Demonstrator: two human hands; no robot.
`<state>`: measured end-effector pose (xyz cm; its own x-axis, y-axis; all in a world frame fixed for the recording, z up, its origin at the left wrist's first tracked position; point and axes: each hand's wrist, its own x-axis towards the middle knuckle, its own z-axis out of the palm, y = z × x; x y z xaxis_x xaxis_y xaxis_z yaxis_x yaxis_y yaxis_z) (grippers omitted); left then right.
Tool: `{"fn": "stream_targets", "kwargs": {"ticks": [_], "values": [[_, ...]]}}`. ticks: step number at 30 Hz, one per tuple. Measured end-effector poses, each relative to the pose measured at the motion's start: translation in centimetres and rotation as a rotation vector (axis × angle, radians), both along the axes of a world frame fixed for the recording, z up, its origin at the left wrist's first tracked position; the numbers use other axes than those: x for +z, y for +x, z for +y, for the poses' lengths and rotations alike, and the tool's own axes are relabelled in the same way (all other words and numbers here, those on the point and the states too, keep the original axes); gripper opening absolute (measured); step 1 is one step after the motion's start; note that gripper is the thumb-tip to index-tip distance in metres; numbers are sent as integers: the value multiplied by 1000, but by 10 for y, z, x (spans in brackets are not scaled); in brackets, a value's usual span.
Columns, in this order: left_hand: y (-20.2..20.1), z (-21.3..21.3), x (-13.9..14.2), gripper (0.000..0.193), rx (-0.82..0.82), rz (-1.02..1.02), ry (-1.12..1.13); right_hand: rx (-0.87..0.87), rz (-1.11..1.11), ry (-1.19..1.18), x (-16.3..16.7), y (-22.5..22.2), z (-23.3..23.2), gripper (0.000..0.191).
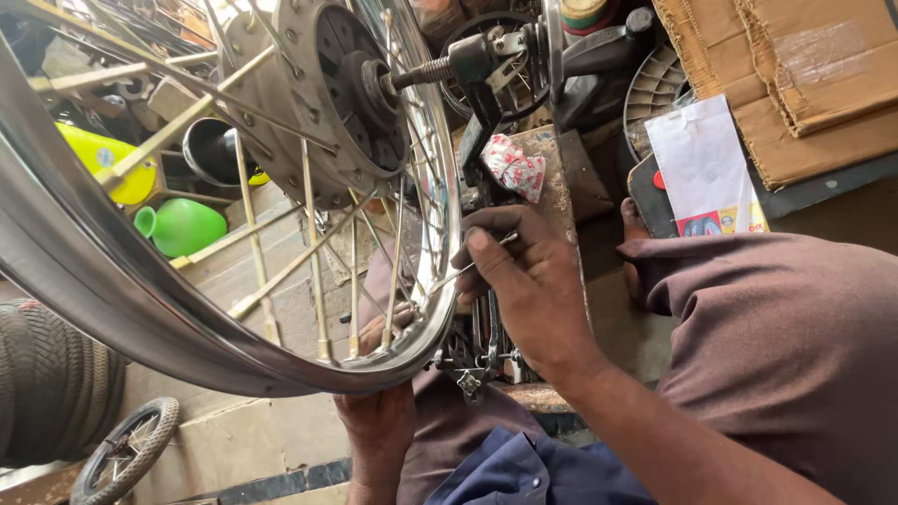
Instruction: The person sits on the ground in front of a spoked wheel held in a truing stand and uses a small spoke wrench to turn spoke nipples around the rim, working around the wheel to tension and true it. They rotate the wheel by hand between adjustments and steady the rim with the other hand.
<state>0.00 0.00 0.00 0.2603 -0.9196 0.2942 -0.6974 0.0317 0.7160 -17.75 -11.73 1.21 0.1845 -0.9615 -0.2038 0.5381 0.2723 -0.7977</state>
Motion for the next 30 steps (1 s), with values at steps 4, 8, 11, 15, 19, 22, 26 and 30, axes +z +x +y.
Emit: {"fn": "stream_targets", "kwargs": {"ticks": [4, 8, 11, 15, 19, 22, 26, 30], "values": [[-11, -6, 8, 28, -5, 61, -15, 14, 73, -91, 6, -9, 1, 17], [-23, -8, 15, 24, 23, 46, -78, -14, 85, -40, 10, -13, -2, 18], [-28, -10, 13, 19, 35, 68, -141, -24, 114, -46, 12, -14, -4, 18], [-25, -11, 5, 27, -8, 251, -117, -17, 149, -52, 13, -15, -6, 18], [-28, -16, -5, 31, -66, 820, -33, -7, 130, -29, 13, -20, -9, 20], [-25, -18, -7, 30, -131, 356, -81, -22, 164, -31, 13, -22, -12, 20], [-20, -12, -6, 22, -68, 148, -53, -37, 196, -35, 13, -25, -14, 19], [-25, -9, -9, 23, -12, 203, -39, -45, 182, -35, 13, -27, -12, 19]]}}
